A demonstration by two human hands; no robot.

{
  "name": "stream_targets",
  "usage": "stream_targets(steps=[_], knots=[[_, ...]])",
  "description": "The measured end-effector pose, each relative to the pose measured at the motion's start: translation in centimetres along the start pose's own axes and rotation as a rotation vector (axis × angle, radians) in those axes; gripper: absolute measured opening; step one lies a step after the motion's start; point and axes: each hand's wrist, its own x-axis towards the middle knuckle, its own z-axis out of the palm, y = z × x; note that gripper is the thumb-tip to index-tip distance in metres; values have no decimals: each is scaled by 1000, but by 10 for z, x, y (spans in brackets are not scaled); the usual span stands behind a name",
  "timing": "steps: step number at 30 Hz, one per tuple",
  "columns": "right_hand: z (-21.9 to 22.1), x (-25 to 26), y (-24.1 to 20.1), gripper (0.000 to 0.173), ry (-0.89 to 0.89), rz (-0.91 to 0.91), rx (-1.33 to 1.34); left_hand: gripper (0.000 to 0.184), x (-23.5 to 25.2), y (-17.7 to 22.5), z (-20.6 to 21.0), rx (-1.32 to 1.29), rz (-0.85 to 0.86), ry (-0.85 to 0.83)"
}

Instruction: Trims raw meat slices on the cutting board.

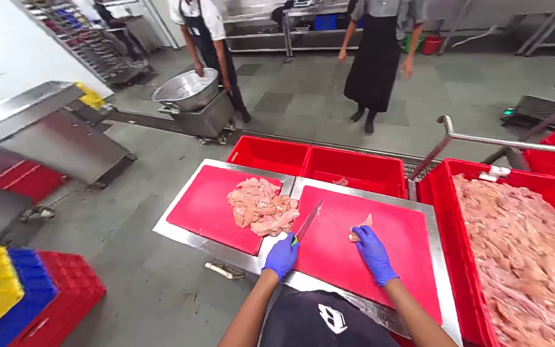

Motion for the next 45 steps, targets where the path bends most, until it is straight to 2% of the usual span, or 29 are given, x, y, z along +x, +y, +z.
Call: stream_targets(steps=[4, 8, 10, 12, 15, 17, 19, 20, 22, 24, 25, 26, 28, 31, 33, 35, 37, 40, 45], knots=[[-16, 16, -6, 26, 119, 13, 240, 48, -15, -26, 3, -81, -99, 59], [-62, 23, -37, 18, 147, 221, 618, 45, -36, -43, 0, -158, -47, 147], [-78, 19, -47, 15, 91, 333, 821, 44, -47, -41, 4, -124, 4, 100], [-95, 20, -58, 15, 144, 348, 928, 44, -42, -25, 5, -19, 81, 6], [-110, 27, -70, 20, 370, 124, 813, 44, -22, -5, 1, 89, 128, -83], [-107, 36, -69, 29, 527, -83, 603, 44, -9, -1, -5, 63, 85, -36], [-86, 40, -69, 31, 596, -232, 430, 45, -1, -7, -15, 32, 27, 21], [-67, 39, -65, 30, 575, -288, 366, 45, 0, -13, -19, 19, 6, 51], [-19, 27, -48, 34, 340, -356, 188, 47, -2, -24, -25, 1, -15, 109], [18, 4, -35, 54, -54, -352, -40, 47, -11, -26, -32, -20, -12, 148], [30, -14, -37, 64, -195, -345, -98, 47, -19, -28, -32, -27, -2, 147], [37, -30, -41, 70, -265, -349, -117, 47, -26, -31, -30, -41, 22, 130], [44, -35, -60, 72, -339, -371, -82, 46, -26, -34, -26, -100, 75, 87], [43, -17, -87, 69, -499, -380, 17, 45, -18, -34, -13, -179, 85, 32], [36, -11, -88, 52, -396, -394, 125, 44, -16, -34, -8, -152, 82, 29], [34, -19, -76, 33, -144, -358, 142, 44, -26, -34, -1, -106, 120, 17], [33, -17, -54, 29, 6, -289, 84, 45, -29, -24, 4, -57, 170, -33], [40, -10, -33, 29, 67, -258, 58, 46, -17, -12, 8, 39, 170, -138], [48, -9, -30, 24, 114, -266, 116, 43, -3, -8, -16, 69, 168, -110]])
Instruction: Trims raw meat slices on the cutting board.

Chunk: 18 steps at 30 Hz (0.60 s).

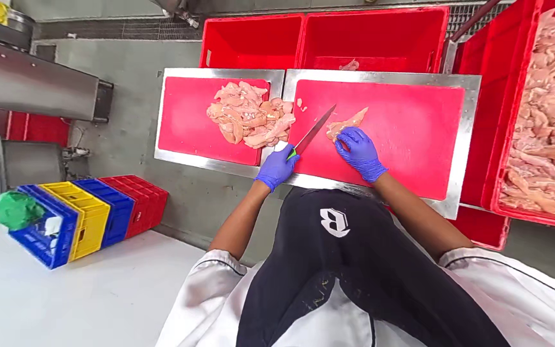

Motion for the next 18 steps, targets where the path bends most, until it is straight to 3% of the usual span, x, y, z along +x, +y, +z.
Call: stream_targets(steps=[5, 11, 15, 18], knots=[[2, 4, -9, 39, -12, 89, -41, 46, 8, 6, 2, 25, 63, -129], [10, 17, -19, 21, 45, 125, -127, 41, 23, 17, 0, 125, 72, -196], [-1, 31, -20, 22, -94, 160, -127, 40, 28, 29, -4, 166, 10, -209], [-4, 39, -17, 22, -148, 71, -172, 40, 28, 27, -6, 159, 18, -229]])
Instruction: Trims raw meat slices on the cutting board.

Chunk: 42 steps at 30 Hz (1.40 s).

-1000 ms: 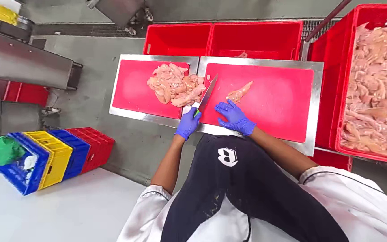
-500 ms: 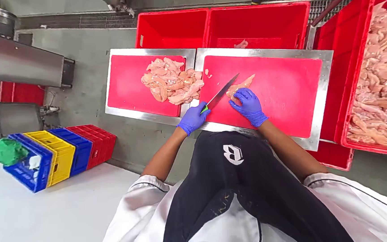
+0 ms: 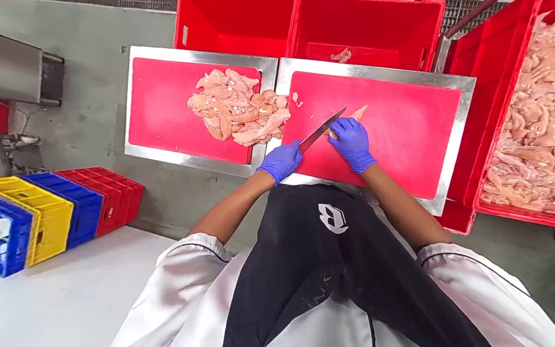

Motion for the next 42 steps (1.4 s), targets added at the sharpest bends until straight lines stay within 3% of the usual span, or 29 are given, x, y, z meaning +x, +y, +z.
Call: stream_targets(steps=[5, 12, 14, 16, 19, 22, 29, 34, 38, 42], knots=[[2, 9, 14, 12, 58, -167, 38, 37, 1, 2, -4, 9, -1, -18], [-6, -5, 18, 16, 157, 245, 746, 38, -3, 5, 0, -8, -13, -21], [-6, -8, 17, 15, 160, 299, 838, 38, -3, 5, 5, -22, -20, -19], [-10, -8, 18, 18, 95, 247, 686, 38, -2, 5, 8, -33, -29, -16], [-17, -9, 17, 38, -105, 13, 273, 39, -3, 4, 11, -39, -21, -6], [-11, -13, 17, 28, -87, -124, 93, 39, -6, 3, 9, -36, -14, 5], [-1, -35, 27, 17, 101, -150, 84, 41, -22, 0, 10, -117, -19, 109], [-5, -21, 24, 19, 32, -178, 81, 41, -10, 14, 20, -61, -51, 30], [-7, 3, 18, 19, 1, -86, 138, 40, -10, 15, 18, -40, -70, 8], [-21, 4, 18, 19, 92, 157, 533, 41, -9, 13, 20, -41, -69, 11]])
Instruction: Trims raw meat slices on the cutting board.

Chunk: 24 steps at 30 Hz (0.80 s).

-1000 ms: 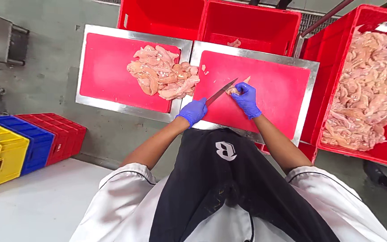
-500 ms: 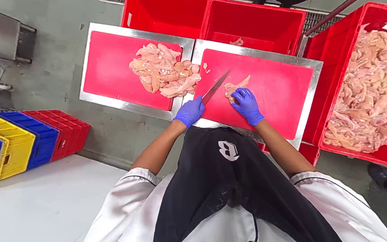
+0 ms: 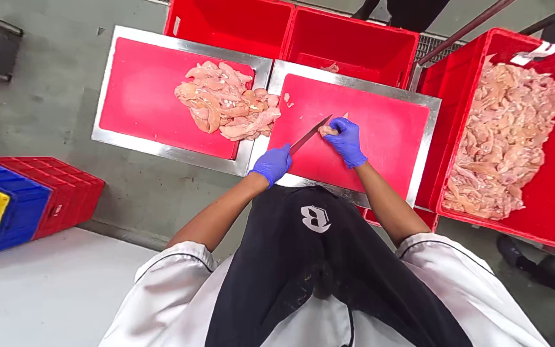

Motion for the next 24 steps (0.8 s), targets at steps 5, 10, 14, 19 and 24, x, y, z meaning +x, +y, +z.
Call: stream_targets(steps=[5, 10, 14, 19, 24], knots=[[-34, -24, -23, 22, 165, 153, 482, 41, 1, -2, 2, -18, 20, -1], [-74, -20, -56, 14, 286, 173, 893, 41, 2, -5, 0, -19, 35, 4], [-90, -15, -70, 25, 256, 252, 1099, 40, 5, -13, -3, -69, 94, -2], [-104, 5, -83, 32, 263, 186, 1061, 41, -16, -28, -5, -296, 132, 106], [-129, 20, -107, 34, 200, 23, 878, 36, -40, -58, 14, -634, 102, 253]])
